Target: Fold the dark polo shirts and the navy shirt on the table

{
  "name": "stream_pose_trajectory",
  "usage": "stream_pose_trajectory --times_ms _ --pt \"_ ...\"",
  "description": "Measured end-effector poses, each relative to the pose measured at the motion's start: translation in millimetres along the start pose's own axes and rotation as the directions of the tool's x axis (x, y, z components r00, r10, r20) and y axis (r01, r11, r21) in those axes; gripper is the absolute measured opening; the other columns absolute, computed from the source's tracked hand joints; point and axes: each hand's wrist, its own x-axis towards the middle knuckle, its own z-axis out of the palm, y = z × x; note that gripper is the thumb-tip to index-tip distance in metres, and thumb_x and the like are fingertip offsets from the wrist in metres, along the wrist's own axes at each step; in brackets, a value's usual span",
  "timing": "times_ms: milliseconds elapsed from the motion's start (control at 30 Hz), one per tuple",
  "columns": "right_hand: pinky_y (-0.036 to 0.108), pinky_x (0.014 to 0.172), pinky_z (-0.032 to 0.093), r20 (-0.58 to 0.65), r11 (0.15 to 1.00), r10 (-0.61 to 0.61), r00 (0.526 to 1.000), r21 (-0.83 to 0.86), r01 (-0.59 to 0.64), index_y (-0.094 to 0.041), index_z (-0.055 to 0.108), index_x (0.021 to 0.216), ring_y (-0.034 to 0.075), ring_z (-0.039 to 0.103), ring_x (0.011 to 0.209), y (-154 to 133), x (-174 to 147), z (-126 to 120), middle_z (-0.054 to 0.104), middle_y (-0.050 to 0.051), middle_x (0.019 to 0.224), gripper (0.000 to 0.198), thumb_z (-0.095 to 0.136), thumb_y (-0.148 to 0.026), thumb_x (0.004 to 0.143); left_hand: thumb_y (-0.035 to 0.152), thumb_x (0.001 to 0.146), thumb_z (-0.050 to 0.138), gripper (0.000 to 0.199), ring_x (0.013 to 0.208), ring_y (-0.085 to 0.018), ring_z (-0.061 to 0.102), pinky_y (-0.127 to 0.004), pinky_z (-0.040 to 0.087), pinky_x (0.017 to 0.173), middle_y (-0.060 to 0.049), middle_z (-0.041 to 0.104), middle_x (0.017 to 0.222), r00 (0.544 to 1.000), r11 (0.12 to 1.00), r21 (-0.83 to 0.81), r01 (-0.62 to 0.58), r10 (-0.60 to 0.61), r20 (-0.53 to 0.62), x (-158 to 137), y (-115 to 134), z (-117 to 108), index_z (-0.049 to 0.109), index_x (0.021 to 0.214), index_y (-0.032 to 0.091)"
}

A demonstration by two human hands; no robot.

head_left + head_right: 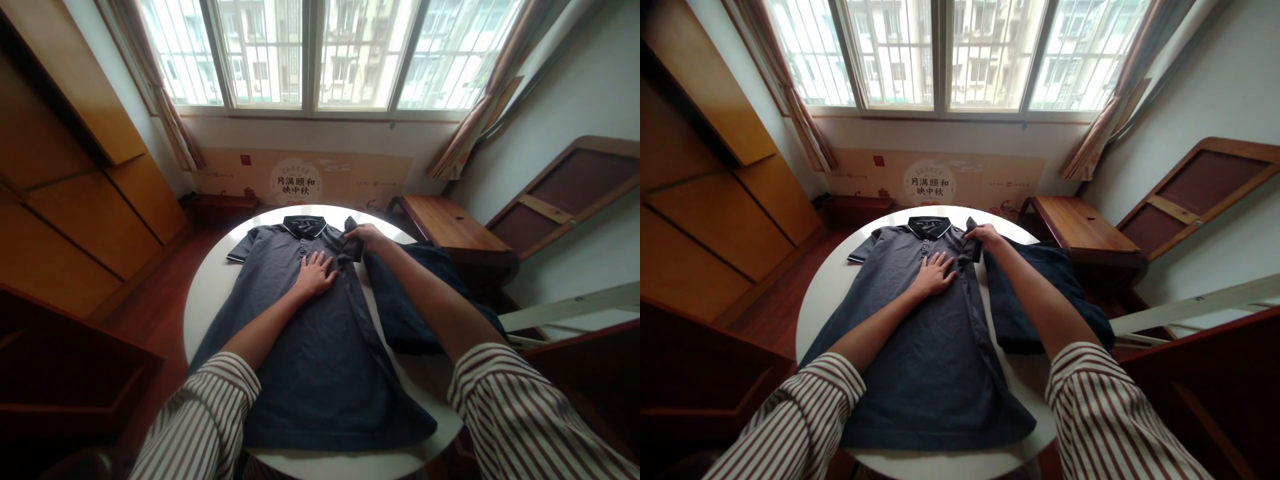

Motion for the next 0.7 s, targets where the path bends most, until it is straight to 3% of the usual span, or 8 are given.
stream_pose_trajectory --times_ms 100,200,333,433,533,633,700 --pt "0.023 0.06 0.055 -0.188 0.998 -0.057 0.981 -0.04 0.05 -0.014 0.062 0.096 0.018 0.066 0.074 2 1 -24 0.065 0.001 0.075 0.043 0.084 -0.01 0.059 0.059 0.098 0.028 0.065 0.148 -0.032 0.023 -0.062 0.016 0.118 -0.01 0.029 0.161 1.0 1.0 -0.003 0.004 -0.004 -0.003 -1 0 2 0.038 0.152 0.024" --pt "0.024 0.061 0.055 -0.295 0.994 -0.08 0.952 -0.098 0.053 -0.015 0.061 0.097 0.02 0.065 0.08 10 2 -51 0.066 0.003 0.082 0.048 0.086 -0.012 0.055 0.057 0.097 0.033 0.062 0.147 -0.033 0.026 -0.061 0.018 0.118 -0.01 0.032 0.159 1.0 1.0 -0.029 0.0 -0.001 -0.03 -3 2 4 0.042 0.149 0.023" --pt "0.028 0.066 0.055 -0.35 0.965 -0.107 0.931 -0.261 0.013 -0.014 0.063 0.092 0.023 0.065 0.084 25 5 -78 0.067 0.008 0.09 0.046 0.088 -0.018 0.053 0.043 0.101 0.033 0.047 0.13 -0.024 0.05 -0.041 0.035 0.114 -0.012 0.057 0.138 0.989 0.988 -0.151 -0.018 -0.005 -0.148 9 -13 -9 0.06 0.13 0.018" --pt "0.029 0.07 0.055 -0.34 0.917 -0.2 0.919 -0.396 0.053 -0.014 0.067 0.089 0.023 0.066 0.085 33 15 -89 0.069 0.009 0.091 0.039 0.087 -0.027 0.058 0.03 0.1 0.031 0.041 0.116 -0.022 0.058 -0.032 0.041 0.106 -0.014 0.065 0.121 0.961 0.974 -0.212 0.078 -0.13 -0.244 37 -53 -36 0.066 0.114 0.013" --pt "0.028 0.07 0.055 -0.302 0.913 -0.261 0.917 -0.387 0.132 -0.013 0.07 0.088 0.022 0.066 0.083 38 26 -94 0.07 0.007 0.085 0.035 0.084 -0.033 0.063 0.023 0.096 0.038 0.036 0.122 -0.025 0.055 -0.034 0.036 0.109 -0.019 0.061 0.126 0.908 0.936 -0.227 0.27 -0.326 -0.262 68 -109 -64 0.062 0.118 0.008" --pt "0.027 0.071 0.054 -0.284 0.9 -0.297 0.912 -0.402 0.168 -0.012 0.073 0.086 0.02 0.066 0.08 38 34 -96 0.07 0.006 0.081 0.033 0.082 -0.037 0.065 0.021 0.092 0.046 0.04 0.126 -0.029 0.052 -0.037 0.036 0.108 -0.026 0.056 0.133 0.883 0.904 -0.252 0.344 -0.403 -0.239 88 -157 -80 0.057 0.125 0.001" --pt "0.026 0.073 0.054 -0.287 0.881 -0.336 0.897 -0.432 0.192 -0.012 0.075 0.085 0.02 0.066 0.079 37 37 -98 0.071 0.007 0.08 0.033 0.081 -0.039 0.067 0.024 0.092 0.05 0.042 0.122 -0.027 0.056 -0.034 0.039 0.105 -0.023 0.059 0.132 0.886 0.897 -0.274 0.348 -0.41 -0.218 95 -178 -81 0.056 0.127 0.002"
